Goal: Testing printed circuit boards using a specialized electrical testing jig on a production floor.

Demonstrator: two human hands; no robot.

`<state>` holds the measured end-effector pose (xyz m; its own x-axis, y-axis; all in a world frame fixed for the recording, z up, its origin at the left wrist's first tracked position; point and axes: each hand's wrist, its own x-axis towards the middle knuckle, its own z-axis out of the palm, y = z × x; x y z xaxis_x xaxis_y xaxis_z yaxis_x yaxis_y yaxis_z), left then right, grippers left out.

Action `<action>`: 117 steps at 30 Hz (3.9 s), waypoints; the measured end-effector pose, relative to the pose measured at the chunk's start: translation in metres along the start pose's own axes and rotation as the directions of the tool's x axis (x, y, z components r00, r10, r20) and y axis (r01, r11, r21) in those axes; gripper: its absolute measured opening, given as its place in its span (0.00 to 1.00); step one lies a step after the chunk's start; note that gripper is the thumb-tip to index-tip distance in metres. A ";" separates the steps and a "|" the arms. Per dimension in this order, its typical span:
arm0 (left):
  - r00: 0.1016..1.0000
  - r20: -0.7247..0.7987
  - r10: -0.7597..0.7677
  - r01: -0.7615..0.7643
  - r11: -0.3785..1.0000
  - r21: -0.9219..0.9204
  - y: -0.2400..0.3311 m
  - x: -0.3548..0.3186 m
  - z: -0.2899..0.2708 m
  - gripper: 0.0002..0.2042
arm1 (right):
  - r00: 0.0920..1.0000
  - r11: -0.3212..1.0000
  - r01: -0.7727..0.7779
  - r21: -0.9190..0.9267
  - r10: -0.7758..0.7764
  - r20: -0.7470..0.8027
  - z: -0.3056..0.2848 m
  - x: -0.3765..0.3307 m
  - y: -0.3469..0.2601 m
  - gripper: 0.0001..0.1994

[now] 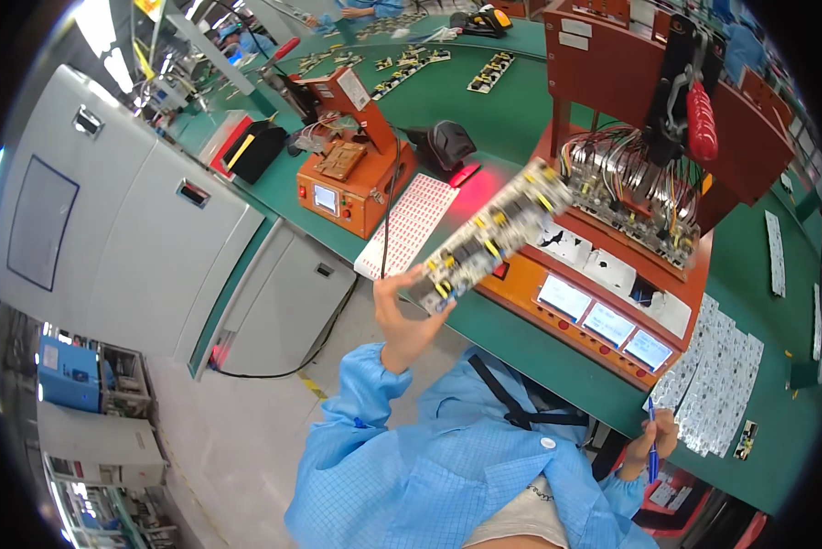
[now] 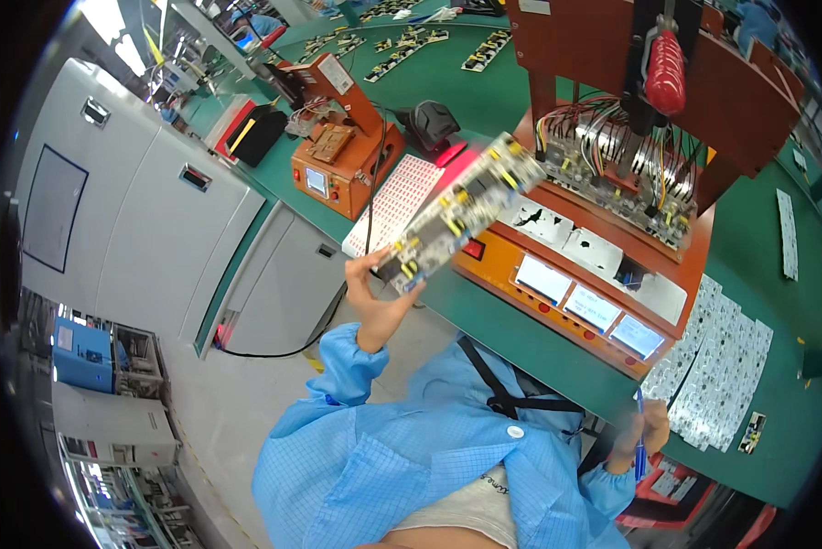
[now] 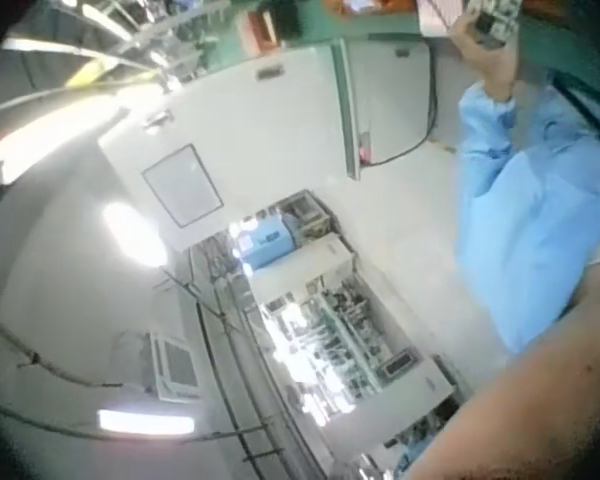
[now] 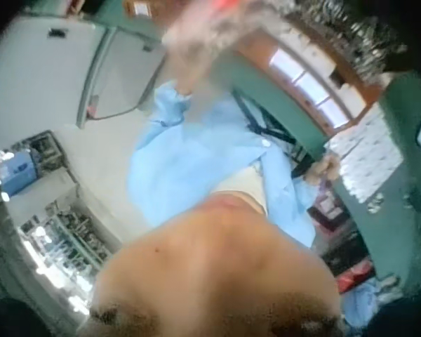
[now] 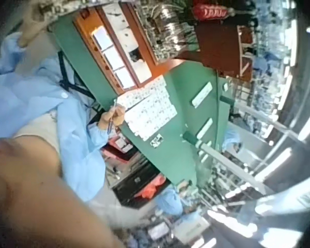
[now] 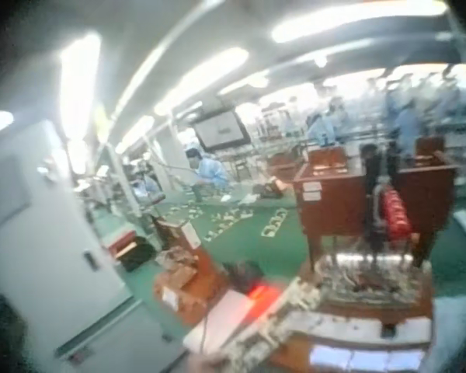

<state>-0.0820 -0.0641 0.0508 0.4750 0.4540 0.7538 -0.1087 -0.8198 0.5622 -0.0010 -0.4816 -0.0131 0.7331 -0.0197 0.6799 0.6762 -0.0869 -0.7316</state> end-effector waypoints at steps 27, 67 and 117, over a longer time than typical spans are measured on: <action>0.919 0.186 -0.349 0.283 0.909 0.307 -0.071 0.002 0.039 0.26 | 0.975 0.885 0.155 -0.439 -0.065 0.213 0.005 -0.026 0.008 0.06; 0.937 0.306 -0.170 0.059 0.938 0.341 -0.097 0.068 0.131 0.23 | 0.965 0.886 0.253 -0.388 -0.200 0.172 0.015 -0.012 -0.002 0.04; 0.629 0.156 0.761 -0.264 0.398 -0.879 0.174 0.233 0.182 0.31 | 0.996 0.787 0.083 -0.612 -0.041 0.082 0.068 0.071 -0.006 0.12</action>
<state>0.1685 -0.1644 0.2629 0.3523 -0.3930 0.8494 -0.9359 -0.1397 0.3235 0.0521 -0.4146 0.0366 0.7085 0.0658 0.7027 0.5477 -0.6792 -0.4886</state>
